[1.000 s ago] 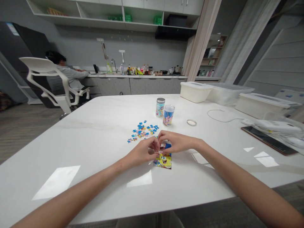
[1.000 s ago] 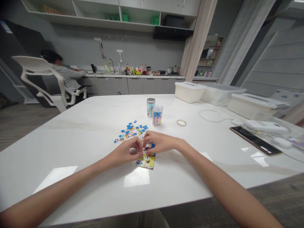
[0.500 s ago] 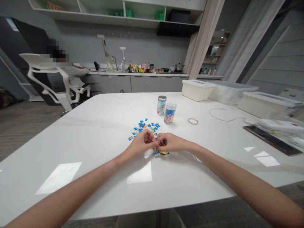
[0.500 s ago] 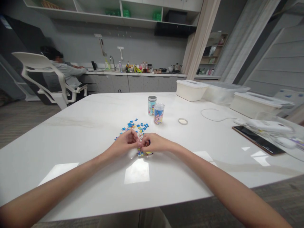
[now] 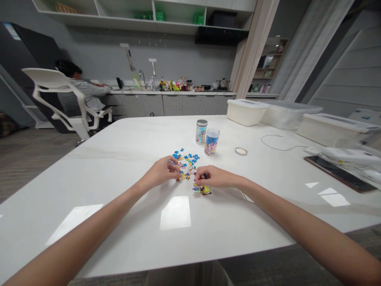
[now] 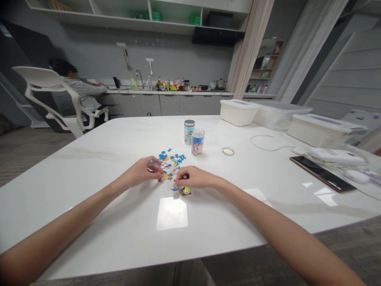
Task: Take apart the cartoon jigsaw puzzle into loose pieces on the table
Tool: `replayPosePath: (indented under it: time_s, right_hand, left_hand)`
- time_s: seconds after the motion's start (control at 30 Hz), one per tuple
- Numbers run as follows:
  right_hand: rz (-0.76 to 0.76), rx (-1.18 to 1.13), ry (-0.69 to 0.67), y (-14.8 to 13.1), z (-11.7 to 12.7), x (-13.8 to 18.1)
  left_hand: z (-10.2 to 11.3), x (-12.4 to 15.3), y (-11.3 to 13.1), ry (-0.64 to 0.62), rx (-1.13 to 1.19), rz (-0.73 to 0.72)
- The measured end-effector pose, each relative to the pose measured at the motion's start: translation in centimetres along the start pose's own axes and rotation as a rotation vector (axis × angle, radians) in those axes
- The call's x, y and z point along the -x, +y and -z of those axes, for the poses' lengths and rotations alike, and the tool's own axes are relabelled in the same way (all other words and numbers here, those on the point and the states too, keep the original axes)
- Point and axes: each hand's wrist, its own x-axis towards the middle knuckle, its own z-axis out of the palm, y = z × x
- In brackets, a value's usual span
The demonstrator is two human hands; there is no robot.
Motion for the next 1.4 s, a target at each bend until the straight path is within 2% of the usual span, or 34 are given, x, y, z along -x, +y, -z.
replayPosePath:
  time_s: [0.1,0.13,0.27,0.37,0.5,0.7,0.93,1.03,1.2,1.3,1.4]
  right_hand:
    - [-0.009,-0.011,0.025,0.1,-0.1,0.0]
    - [-0.01,-0.015,0.032,0.2,-0.2,0.0]
    - [-0.018,-0.021,0.044,0.0,-0.2,0.0]
    - [-0.044,-0.032,0.057,-0.4,-0.1,0.1]
    - [-0.055,-0.053,0.089,-0.7,-0.1,0.0]
    - [-0.066,-0.125,0.159,-0.5,-0.1,-0.2]
    - [-0.04,-0.113,0.233,-0.2,-0.2,-0.4]
    - [-0.024,-0.17,0.223,-0.2,-0.2,-0.4]
    - [0.01,-0.185,0.269,-0.6,-0.6,-0.4]
    - [0.029,-0.134,0.357,-0.7,-0.8,-0.6]
    - [-0.007,-0.054,0.484,-0.3,-0.7,-0.8]
  left_hand:
    - [0.1,0.3,0.2,0.132,-0.287,-0.089]
    - [-0.1,0.4,0.4,0.135,-0.32,-0.105]
    - [-1.2,0.9,0.9,0.054,-0.312,-0.12]
    - [-1.5,1.0,1.0,0.102,-0.373,-0.172]
    - [-1.0,1.1,1.2,0.109,-0.441,-0.175]
    - [0.3,0.7,0.9,-0.037,-0.427,-0.133]
    - [0.5,0.7,1.1,-0.041,-0.43,-0.174]
    - [-0.1,1.0,2.0,-0.006,-0.349,-0.173]
    - [-2.7,1.5,2.5,-0.164,0.144,-0.004]
    - [-3.7,1.4,1.7,-0.106,0.274,0.031]
    - [-3.6,0.9,0.9,-0.104,0.292,0.061]
